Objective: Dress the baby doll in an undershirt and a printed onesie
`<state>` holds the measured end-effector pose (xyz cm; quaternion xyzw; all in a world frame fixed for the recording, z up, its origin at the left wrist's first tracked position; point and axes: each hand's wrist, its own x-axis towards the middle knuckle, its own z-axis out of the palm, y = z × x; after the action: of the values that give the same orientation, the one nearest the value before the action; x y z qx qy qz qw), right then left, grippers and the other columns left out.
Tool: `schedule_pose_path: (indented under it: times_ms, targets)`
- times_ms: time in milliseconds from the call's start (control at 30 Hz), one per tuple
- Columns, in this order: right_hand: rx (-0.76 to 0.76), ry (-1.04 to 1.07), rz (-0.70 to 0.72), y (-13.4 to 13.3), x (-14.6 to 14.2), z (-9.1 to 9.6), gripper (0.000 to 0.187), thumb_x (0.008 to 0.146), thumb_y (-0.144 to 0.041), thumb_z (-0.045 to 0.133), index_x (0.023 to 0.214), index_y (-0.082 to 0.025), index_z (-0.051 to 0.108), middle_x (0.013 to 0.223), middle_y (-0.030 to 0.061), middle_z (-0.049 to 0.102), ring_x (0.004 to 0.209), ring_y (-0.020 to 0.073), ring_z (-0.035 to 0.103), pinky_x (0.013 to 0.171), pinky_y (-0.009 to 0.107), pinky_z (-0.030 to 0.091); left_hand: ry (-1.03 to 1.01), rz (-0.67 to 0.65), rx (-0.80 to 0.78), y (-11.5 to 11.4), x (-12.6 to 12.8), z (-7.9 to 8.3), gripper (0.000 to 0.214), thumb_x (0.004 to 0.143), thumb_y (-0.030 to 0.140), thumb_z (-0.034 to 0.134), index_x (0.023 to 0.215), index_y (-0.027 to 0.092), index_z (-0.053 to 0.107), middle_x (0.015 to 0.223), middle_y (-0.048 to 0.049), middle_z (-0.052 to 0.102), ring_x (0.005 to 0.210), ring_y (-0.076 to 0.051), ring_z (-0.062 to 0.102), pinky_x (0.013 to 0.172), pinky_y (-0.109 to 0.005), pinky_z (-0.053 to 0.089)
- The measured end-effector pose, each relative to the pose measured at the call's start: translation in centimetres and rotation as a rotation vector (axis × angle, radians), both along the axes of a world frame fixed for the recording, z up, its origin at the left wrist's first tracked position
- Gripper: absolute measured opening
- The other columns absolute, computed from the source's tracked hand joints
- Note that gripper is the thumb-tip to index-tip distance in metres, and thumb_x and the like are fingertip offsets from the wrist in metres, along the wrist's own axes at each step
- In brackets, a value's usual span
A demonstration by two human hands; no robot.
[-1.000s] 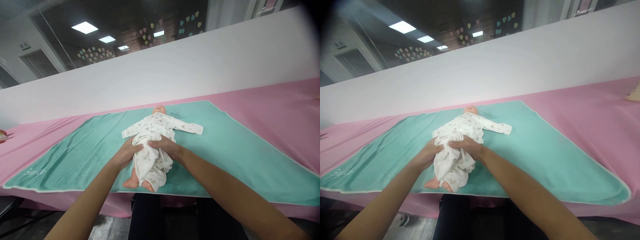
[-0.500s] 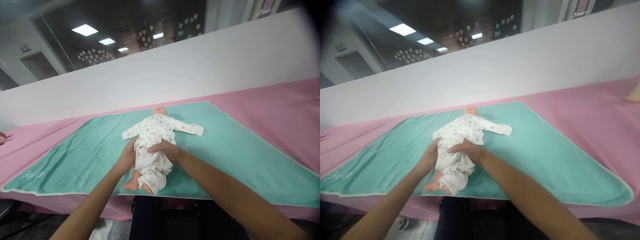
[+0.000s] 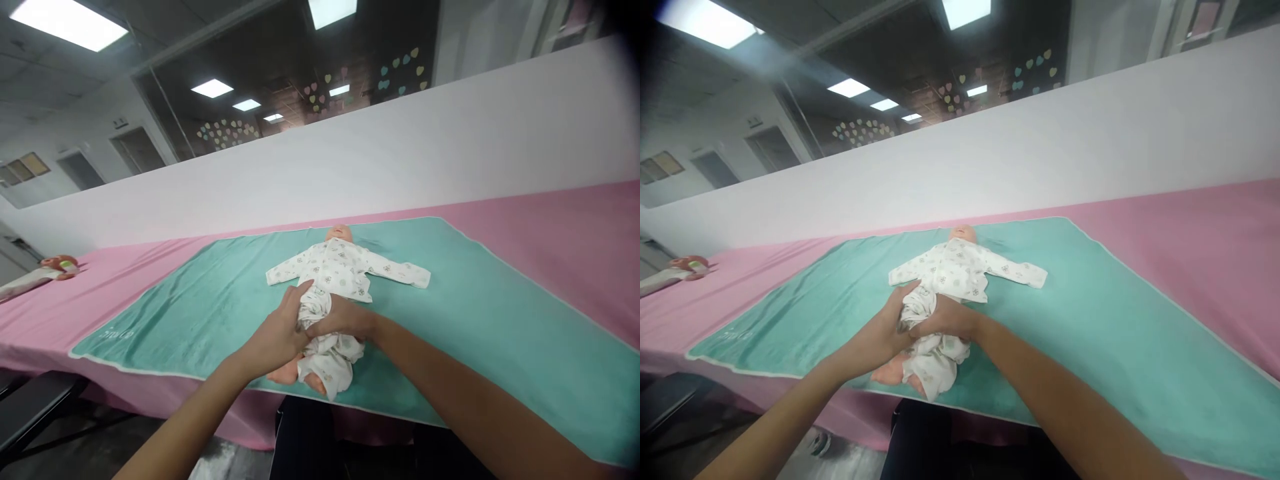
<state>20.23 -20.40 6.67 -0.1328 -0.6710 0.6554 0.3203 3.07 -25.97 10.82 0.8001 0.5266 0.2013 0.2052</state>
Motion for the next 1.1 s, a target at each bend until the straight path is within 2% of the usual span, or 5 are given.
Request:
schedule_pose_path:
  times_ms: [300, 433, 567, 767, 1100]
  targets:
    - [0.295, -0.131, -0.358, -0.5, -2.0, -0.8, 0.054, 0.061, -0.008, 0.055, 0.113, -0.02, 0.054, 0.109, 0.004, 0.062, 0.101, 0.0216, 0.056, 0.087, 0.034, 0.043, 0.195, 0.292, 0.34, 2.7, 0.3, -3.5, 0.053, 0.073, 0.012, 0.049, 0.124, 0.023, 0.043, 0.124, -0.0075, 0.054, 0.099, -0.023, 0.058, 0.074, -0.031, 0.043]
    - [0.383, -0.454, -0.532, 0.9, -3.3, -1.3, 0.036, 0.064, -0.02, 0.057, 0.1, -0.019, 0.052, 0.095, 0.0051, 0.063, 0.087, 0.0226, 0.058, 0.071, 0.032, 0.043, 0.04, 0.444, 0.178, 2.7, 0.4, -3.2, 0.042, 0.072, 0.011, 0.052, 0.113, 0.019, 0.049, 0.106, -0.0092, 0.064, 0.092, -0.022, 0.06, 0.071, -0.028, 0.043]
    - [0.559, -0.821, -0.398, 1.8, -4.0, -0.6, 0.024, 0.065, -0.03, 0.059, 0.085, -0.021, 0.05, 0.08, 0.0051, 0.062, 0.071, 0.0212, 0.056, 0.057, 0.028, 0.034, -0.288, 0.532, -0.232, -1.1, -0.7, -3.1, 0.032, 0.072, 0.025, 0.059, 0.102, 0.018, 0.053, 0.084, -0.0042, 0.067, 0.072, -0.018, 0.061, 0.052, -0.022, 0.04]
    - [0.718, -0.924, -0.324, 1.0, -4.6, -0.4, 0.04, 0.064, -0.045, 0.061, 0.096, -0.023, 0.052, 0.079, 0.0095, 0.063, 0.068, 0.0262, 0.056, 0.054, 0.031, 0.032, -0.272, 0.669, -0.242, -5.2, -3.7, -5.2, 0.03, 0.065, 0.04, 0.065, 0.085, 0.02, 0.056, 0.07, -0.0005, 0.064, 0.062, -0.017, 0.057, 0.047, -0.021, 0.035]
    - [0.618, -0.641, -0.232, 1.3, -2.8, -0.7, 0.046, 0.069, -0.048, 0.061, 0.111, -0.03, 0.062, 0.115, 0.0025, 0.064, 0.1, 0.0266, 0.058, 0.078, 0.035, 0.041, -0.442, 0.285, -0.61, -4.3, -3.1, -1.5, 0.01, 0.064, 0.027, 0.058, 0.063, 0.017, 0.058, 0.05, 0.0036, 0.046, 0.045, -0.008, 0.033, 0.043, -0.022, 0.025]
